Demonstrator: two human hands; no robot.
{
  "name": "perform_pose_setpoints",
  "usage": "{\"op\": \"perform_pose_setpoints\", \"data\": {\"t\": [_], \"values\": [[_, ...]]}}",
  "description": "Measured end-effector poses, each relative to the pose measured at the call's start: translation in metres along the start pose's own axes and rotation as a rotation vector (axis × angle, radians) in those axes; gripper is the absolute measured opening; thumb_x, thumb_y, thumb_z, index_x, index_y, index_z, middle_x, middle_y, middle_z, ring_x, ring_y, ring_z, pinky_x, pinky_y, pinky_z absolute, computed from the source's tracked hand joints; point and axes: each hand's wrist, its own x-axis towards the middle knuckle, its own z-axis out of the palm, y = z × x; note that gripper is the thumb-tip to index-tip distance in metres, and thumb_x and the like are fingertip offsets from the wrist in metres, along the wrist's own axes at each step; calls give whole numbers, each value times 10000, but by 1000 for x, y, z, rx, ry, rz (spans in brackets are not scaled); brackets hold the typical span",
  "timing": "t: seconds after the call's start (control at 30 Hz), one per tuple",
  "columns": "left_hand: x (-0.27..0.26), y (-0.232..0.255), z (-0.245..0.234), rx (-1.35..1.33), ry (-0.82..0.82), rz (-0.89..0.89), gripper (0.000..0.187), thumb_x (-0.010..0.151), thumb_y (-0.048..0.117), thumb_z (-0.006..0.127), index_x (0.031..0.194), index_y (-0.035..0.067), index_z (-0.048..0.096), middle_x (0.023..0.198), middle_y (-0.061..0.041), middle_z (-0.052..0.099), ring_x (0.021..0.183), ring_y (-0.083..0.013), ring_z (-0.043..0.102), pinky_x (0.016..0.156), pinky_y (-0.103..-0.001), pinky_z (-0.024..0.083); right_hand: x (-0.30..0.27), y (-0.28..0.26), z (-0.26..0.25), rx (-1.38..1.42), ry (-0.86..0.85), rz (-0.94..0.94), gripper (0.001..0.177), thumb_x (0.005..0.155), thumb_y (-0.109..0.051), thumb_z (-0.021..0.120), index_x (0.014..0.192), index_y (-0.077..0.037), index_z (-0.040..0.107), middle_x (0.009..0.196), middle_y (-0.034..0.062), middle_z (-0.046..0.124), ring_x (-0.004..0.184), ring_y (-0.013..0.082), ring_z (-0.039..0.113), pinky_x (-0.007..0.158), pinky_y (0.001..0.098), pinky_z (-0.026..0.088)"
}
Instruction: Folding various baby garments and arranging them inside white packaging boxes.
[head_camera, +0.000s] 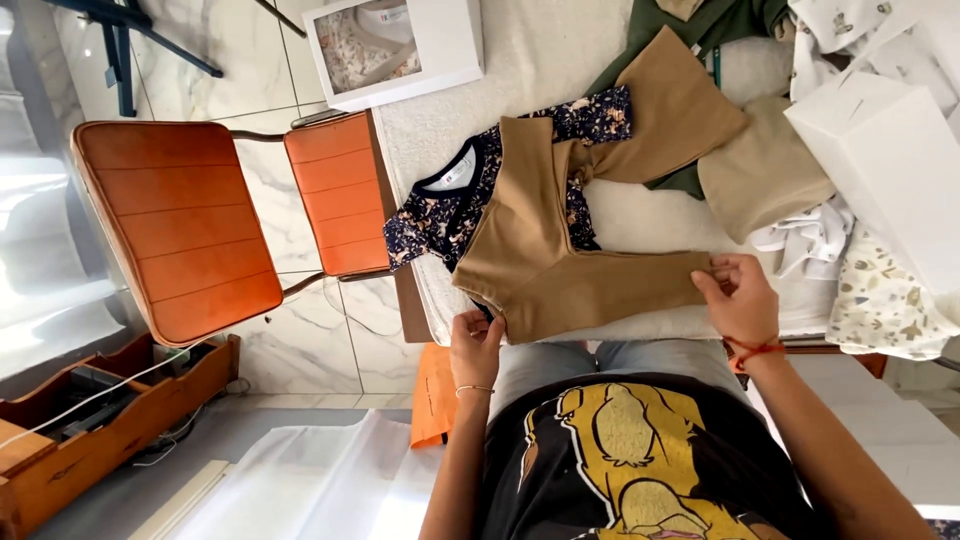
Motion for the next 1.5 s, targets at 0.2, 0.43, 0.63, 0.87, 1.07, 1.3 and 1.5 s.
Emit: {"op": "perform_pose_setpoints", "data": {"t": [0.2,0.43,0.63,0.87,1.07,1.3,1.5], "values": [[-8,-26,7,-90,-137,-63,394,714,389,696,929,111,518,828,-67,640,722,-200,644,620,-294,509,1,4,2,-161,148,-326,236,769,-92,712,921,-95,531,814,40,553,732,233,590,673,322,474],[-10,-50,13,-420,-314,-101,269,736,308,706,840,94,580,673,16,594,618,-66,564,499,-131,450,2,-35,4,-302,-111,-856,247,668,-146,696,892,-144,590,959,21,492,862,248,566,750,345,475],[-37,-6,-10,-677,-459,-155,226,802,265,646,835,85,513,684,27,556,680,-66,604,595,-162,508,-21,-83,16,-59,-316,-978,179,735,-214,636,884,-133,579,939,24,515,890,239,551,802,325,418],[-42,9,-12,-669,-396,69,182,815,195,632,788,44,535,589,-2,524,605,-57,557,564,-152,479,-44,-172,41,226,-471,-1246,166,766,-205,612,900,-108,600,924,59,572,806,243,583,719,317,448],[-54,29,-28,-648,-334,108,170,822,193,625,823,39,553,576,-22,553,589,-45,526,584,-154,453,-54,-178,37,268,-415,-1172,139,792,-187,592,895,-104,634,915,40,617,783,201,604,689,286,465],[-60,72,-42,-139,-265,677,420,698,141,631,1097,133,499,782,-35,570,781,-180,572,769,-330,445,-48,-153,45,187,-291,-1155,210,763,-155,618,953,-67,604,922,49,608,821,207,600,716,301,476],[-57,132,-41,49,149,1061,133,763,278,606,823,168,562,875,8,526,873,-195,520,938,-397,232,-34,-101,61,136,-147,-984,192,763,-107,610,954,-105,622,874,12,614,790,172,593,706,277,473]]}}
